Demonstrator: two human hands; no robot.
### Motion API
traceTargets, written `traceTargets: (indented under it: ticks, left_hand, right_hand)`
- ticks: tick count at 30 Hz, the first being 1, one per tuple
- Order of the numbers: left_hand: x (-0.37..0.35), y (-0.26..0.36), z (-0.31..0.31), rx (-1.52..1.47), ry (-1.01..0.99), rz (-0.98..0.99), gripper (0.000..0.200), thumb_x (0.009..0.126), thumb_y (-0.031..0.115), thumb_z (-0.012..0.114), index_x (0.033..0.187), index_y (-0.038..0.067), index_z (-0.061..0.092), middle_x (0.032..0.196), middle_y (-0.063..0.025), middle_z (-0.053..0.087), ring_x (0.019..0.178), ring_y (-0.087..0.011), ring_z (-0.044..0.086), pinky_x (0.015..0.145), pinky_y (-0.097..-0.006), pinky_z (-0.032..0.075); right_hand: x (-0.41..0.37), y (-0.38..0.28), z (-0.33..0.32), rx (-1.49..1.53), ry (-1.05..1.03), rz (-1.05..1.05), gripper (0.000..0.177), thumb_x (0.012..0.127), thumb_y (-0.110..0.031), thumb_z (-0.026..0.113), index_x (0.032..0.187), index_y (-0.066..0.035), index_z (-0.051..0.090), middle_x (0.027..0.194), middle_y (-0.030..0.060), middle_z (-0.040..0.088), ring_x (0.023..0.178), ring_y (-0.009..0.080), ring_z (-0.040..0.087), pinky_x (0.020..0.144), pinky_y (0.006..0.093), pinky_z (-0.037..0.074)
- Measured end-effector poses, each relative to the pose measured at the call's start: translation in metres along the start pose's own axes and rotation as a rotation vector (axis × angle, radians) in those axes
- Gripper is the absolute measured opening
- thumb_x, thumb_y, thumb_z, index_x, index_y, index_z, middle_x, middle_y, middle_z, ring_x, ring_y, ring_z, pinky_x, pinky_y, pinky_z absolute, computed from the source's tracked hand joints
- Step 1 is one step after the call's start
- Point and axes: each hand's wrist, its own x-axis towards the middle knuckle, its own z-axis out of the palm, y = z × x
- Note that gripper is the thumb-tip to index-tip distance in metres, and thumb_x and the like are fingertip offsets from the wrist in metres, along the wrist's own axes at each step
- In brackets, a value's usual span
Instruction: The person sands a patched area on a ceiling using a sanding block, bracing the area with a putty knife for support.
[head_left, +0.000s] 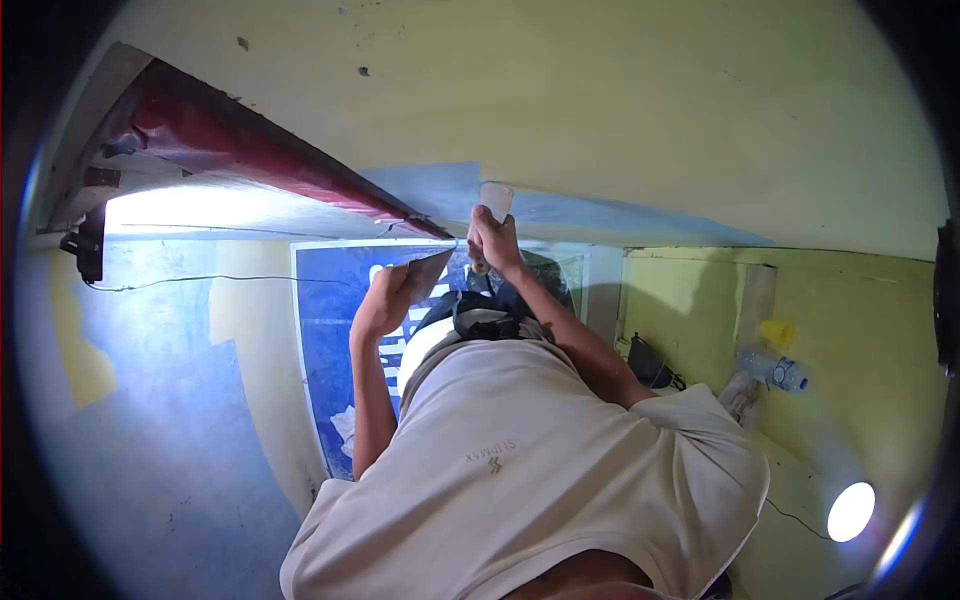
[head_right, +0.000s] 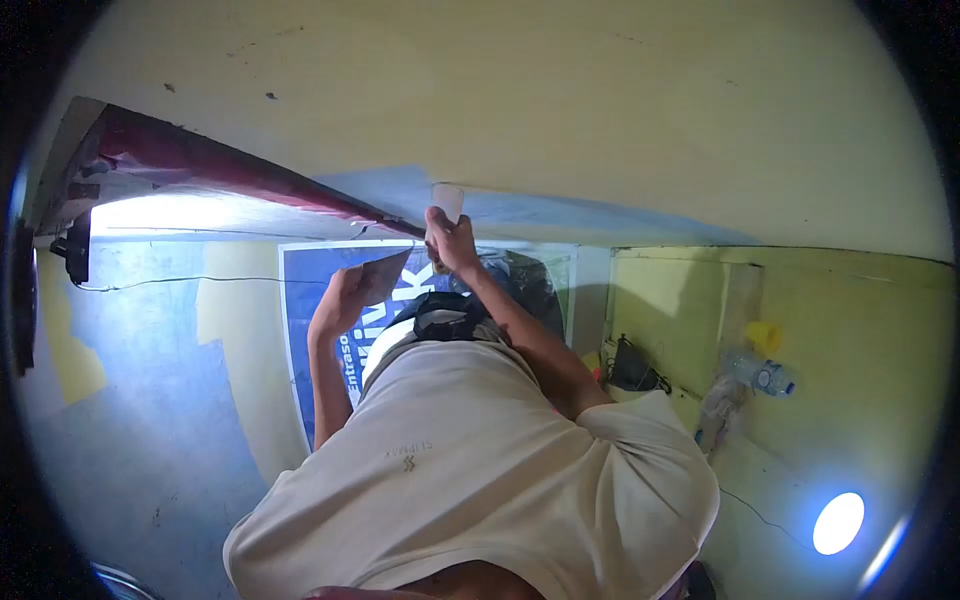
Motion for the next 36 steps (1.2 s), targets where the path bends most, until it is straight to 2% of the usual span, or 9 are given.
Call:
traceTargets:
  ticks: [2, 6, 9, 19, 22, 28, 30, 31, 36]
  left_hand:
    - [0.004, -0.004, -0.001, -0.008, -0.029, -0.011, 0.023, 0.099, 0.014, 0.056, 0.103, -0.008, 0.062, 0.084, 0.0014, 0.057, 0.076, -0.0083, 0.044, 0.065, -0.0292, 0.043]
    - [0.006, -0.005, -0.002, 0.027, -0.005, 0.042, 0.022, 0.101, 0.015, 0.056, 0.101, -0.007, 0.063, 0.082, 0.0026, 0.055, 0.075, -0.007, 0.043, 0.062, -0.0271, 0.041]
    - [0.0, 0.015, 0.003, -0.082, 0.043, 0.05, 0.026, 0.098, 0.016, 0.056, 0.09, -0.009, 0.056, 0.069, -0.0165, 0.045, 0.071, -0.0144, 0.04, 0.062, -0.0396, 0.042]
    - [0.001, -0.002, 0.006, -0.015, 0.068, 0.07, 0.025, 0.097, 0.015, 0.056, 0.091, -0.009, 0.056, 0.069, -0.018, 0.046, 0.068, -0.0184, 0.039, 0.062, -0.0398, 0.042]
    - [-0.001, -0.003, 0.002, -0.038, -0.012, 0.042, 0.022, 0.1, 0.014, 0.056, 0.102, -0.007, 0.06, 0.08, 0.0016, 0.053, 0.077, -0.0094, 0.042, 0.065, -0.0294, 0.042]
    - [-0.005, 0.005, 0.001, 0.015, -0.018, -0.019, 0.022, 0.1, 0.013, 0.056, 0.108, -0.006, 0.063, 0.082, 0.0005, 0.056, 0.077, -0.0093, 0.045, 0.065, -0.0308, 0.044]
    - [0.002, -0.022, 0.007, -0.097, 0.002, 0.027, 0.022, 0.099, 0.013, 0.057, 0.107, -0.006, 0.063, 0.08, 0.0008, 0.055, 0.075, -0.0094, 0.044, 0.063, -0.0309, 0.043]
    - [-0.005, 0.014, 0.005, -0.01, 0.036, -0.047, 0.025, 0.096, 0.017, 0.056, 0.098, -0.008, 0.059, 0.07, -0.0162, 0.047, 0.067, -0.0174, 0.042, 0.062, -0.0396, 0.043]
    - [-0.002, 0.008, 0.003, 0.031, 0.016, 0.019, 0.023, 0.096, 0.015, 0.055, 0.095, -0.008, 0.057, 0.071, -0.016, 0.047, 0.068, -0.0172, 0.041, 0.062, -0.0402, 0.044]
  right_hand:
    - [0.003, 0.007, 0.005, -0.05, -0.029, -0.215, 0.047, 0.102, -0.04, 0.061, 0.068, -0.01, 0.051, 0.051, -0.0035, 0.045, 0.044, 0.0071, 0.043, 0.043, 0.0278, 0.032]
    - [0.004, 0.002, -0.006, -0.032, 0.009, -0.029, 0.053, 0.102, -0.041, 0.061, 0.062, -0.009, 0.048, 0.051, -0.0031, 0.047, 0.042, 0.0074, 0.043, 0.041, 0.0272, 0.031]
    - [0.005, -0.007, 0.004, 0.005, -0.096, -0.174, 0.054, 0.101, -0.04, 0.062, 0.06, -0.009, 0.048, 0.052, -0.002, 0.048, 0.042, 0.0081, 0.046, 0.042, 0.0261, 0.035]
    - [0.001, 0.001, -0.006, 0.044, -0.052, -0.067, 0.05, 0.102, -0.038, 0.062, 0.063, -0.01, 0.047, 0.052, -0.0029, 0.044, 0.042, 0.0071, 0.042, 0.041, 0.0276, 0.031]
    - [0.001, 0.0, 0.001, 0.023, -0.04, -0.131, 0.051, 0.103, -0.038, 0.06, 0.061, -0.011, 0.047, 0.051, -0.002, 0.046, 0.042, 0.0077, 0.042, 0.041, 0.0282, 0.03]
    - [0.0, -0.002, 0.0, 0.033, -0.016, -0.061, 0.049, 0.103, -0.034, 0.061, 0.062, -0.01, 0.048, 0.05, -0.0018, 0.045, 0.041, 0.0088, 0.043, 0.04, 0.0283, 0.03]
    - [-0.002, -0.007, 0.009, -0.003, -0.05, -0.216, 0.049, 0.101, -0.037, 0.063, 0.063, -0.009, 0.049, 0.05, -0.002, 0.044, 0.042, 0.0087, 0.045, 0.04, 0.0278, 0.035]
    - [0.002, -0.007, 0.005, 0.007, -0.094, -0.199, 0.051, 0.101, -0.038, 0.063, 0.062, -0.009, 0.049, 0.05, -0.0021, 0.045, 0.041, 0.0086, 0.045, 0.04, 0.028, 0.034]
    - [0.005, -0.004, 0.001, -0.04, -0.041, -0.104, 0.054, 0.101, -0.037, 0.063, 0.058, -0.009, 0.046, 0.05, -0.0017, 0.047, 0.041, 0.0089, 0.044, 0.041, 0.0286, 0.031]
